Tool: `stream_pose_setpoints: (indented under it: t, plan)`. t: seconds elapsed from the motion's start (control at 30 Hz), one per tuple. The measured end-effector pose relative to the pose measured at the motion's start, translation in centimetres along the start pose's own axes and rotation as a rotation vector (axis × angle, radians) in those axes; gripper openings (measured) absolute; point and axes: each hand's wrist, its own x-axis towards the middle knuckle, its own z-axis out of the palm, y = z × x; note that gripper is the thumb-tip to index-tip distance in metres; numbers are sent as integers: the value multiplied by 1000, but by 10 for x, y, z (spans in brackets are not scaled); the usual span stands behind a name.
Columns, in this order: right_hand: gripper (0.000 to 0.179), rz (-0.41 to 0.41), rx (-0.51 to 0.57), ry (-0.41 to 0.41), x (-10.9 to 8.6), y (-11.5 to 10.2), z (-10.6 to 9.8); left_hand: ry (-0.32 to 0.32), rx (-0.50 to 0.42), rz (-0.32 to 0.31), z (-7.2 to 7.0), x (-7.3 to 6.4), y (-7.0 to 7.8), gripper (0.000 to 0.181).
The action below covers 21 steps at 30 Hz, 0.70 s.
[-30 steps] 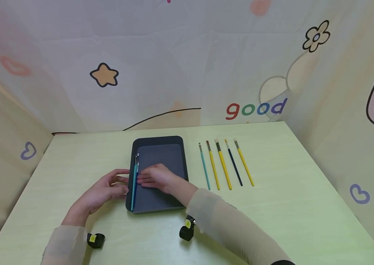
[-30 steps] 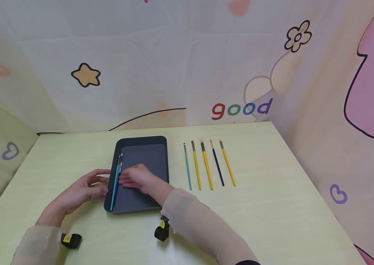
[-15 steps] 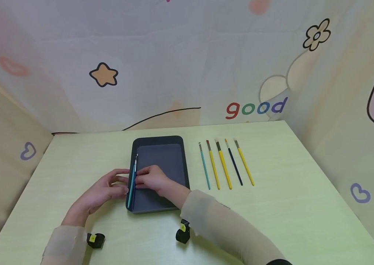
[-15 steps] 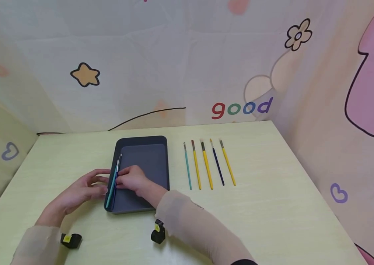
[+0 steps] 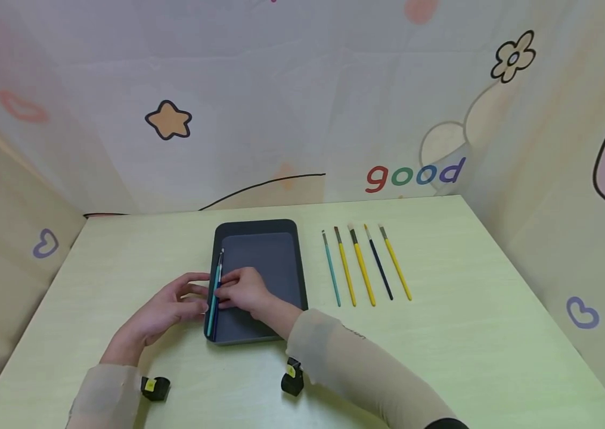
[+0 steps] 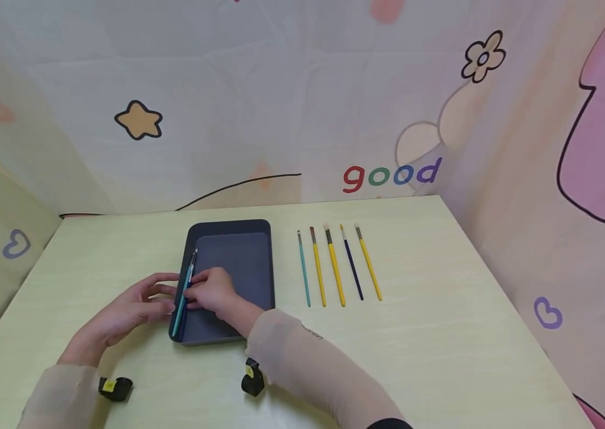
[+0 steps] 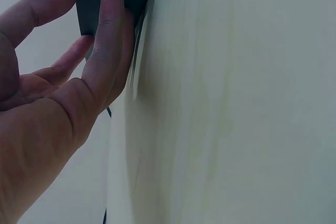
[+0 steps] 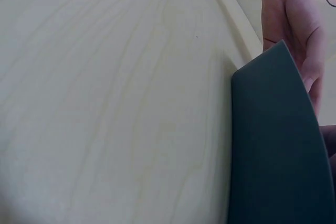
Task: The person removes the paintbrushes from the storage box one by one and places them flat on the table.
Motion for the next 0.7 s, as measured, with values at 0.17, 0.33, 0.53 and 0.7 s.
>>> stream_pose_setpoints:
  t: [0.17,0.33,0.53,0.7]
  plan:
    - [24,8,32,16,0,2,-1,3,-3,-8,1,0,0,67]
    - [22,27,46,46,0,2,0,7,-6,-13,1,0,-1,67]
    - [20,50,43,67,-1,0,-1,6,3,-9,0,0,-1,68]
    - [20,68,43,64,-1,-1,-5,2,-2,-4,1,0,-1,67]
